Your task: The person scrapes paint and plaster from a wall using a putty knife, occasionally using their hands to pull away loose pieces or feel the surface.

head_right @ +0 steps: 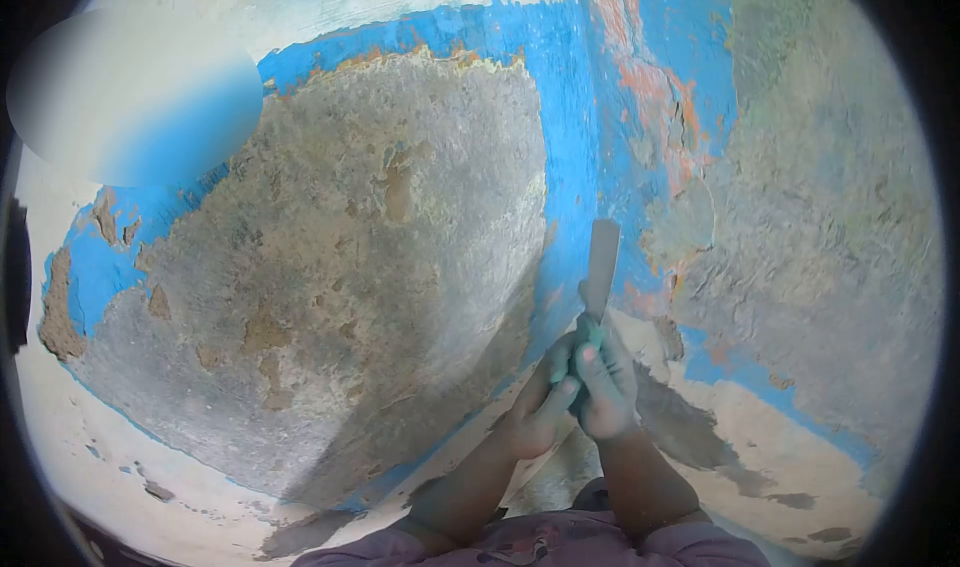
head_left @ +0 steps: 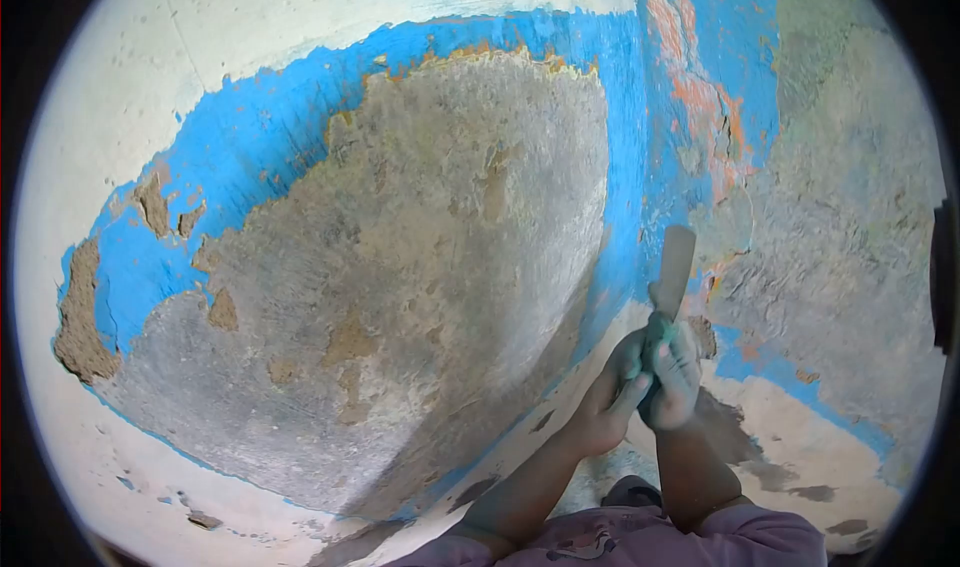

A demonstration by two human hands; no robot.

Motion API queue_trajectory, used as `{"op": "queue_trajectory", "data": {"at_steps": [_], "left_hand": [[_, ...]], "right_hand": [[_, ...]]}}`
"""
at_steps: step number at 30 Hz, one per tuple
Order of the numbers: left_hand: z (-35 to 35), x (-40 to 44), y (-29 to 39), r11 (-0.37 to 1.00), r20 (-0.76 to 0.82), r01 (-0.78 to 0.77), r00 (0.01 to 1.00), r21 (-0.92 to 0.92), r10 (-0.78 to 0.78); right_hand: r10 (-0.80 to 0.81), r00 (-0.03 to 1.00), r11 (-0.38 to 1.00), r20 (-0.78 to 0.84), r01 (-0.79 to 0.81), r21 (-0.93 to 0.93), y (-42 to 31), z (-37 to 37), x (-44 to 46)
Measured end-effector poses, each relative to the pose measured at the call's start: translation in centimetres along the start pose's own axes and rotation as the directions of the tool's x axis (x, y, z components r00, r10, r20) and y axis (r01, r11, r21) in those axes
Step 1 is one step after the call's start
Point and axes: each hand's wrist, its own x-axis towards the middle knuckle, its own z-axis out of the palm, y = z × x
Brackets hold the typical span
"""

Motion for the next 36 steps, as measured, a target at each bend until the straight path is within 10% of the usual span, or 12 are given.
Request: {"op": "queue_trajectory", "data": {"at_steps": [5,11,17,20,22,25,36], "left_hand": [[-2.2,-3.8,2.2,0.964,-0.157,0.238,0.963,0.12,-0.219],[-1.8,-4.9,3.5,0.821,-0.371,0.234,0.928,0.521,-0.03],[0.0,-2.4,4.4,0.865,-0.577,0.211,0.81,0.455,0.106],[1.3,-0.1,4.4,0.877,-0.642,0.185,0.748,0.443,0.166],[2.2,1.1,4.4,0.902,-0.662,0.152,0.729,0.403,0.173],[3.6,3.4,4.5,0.92,-0.702,0.077,0.672,0.384,0.237],[4.6,6.5,7.9,0.709,-0.689,0.039,0.278,0.704,0.669]], "right_hand": [[-0.036,0.998,0.958,-0.055,0.019,-0.285,2.8,2.5,-1.4],[0.064,0.985,0.958,0.159,-0.016,-0.288,2.9,2.8,0.9],[-0.043,0.968,0.937,0.245,0.125,-0.326,0.7,0.1,5.9],[-0.469,0.848,0.68,0.245,0.524,-0.512,-0.5,-1.0,10.0],[-0.477,0.554,0.284,0.682,0.832,-0.477,-1.0,-2.0,13.0],[-0.476,0.33,0.206,0.815,0.943,-0.261,-3.6,-0.3,17.0],[-0.717,0.046,0.161,0.695,0.982,0.102,-1.8,5.7,21.9]]}}
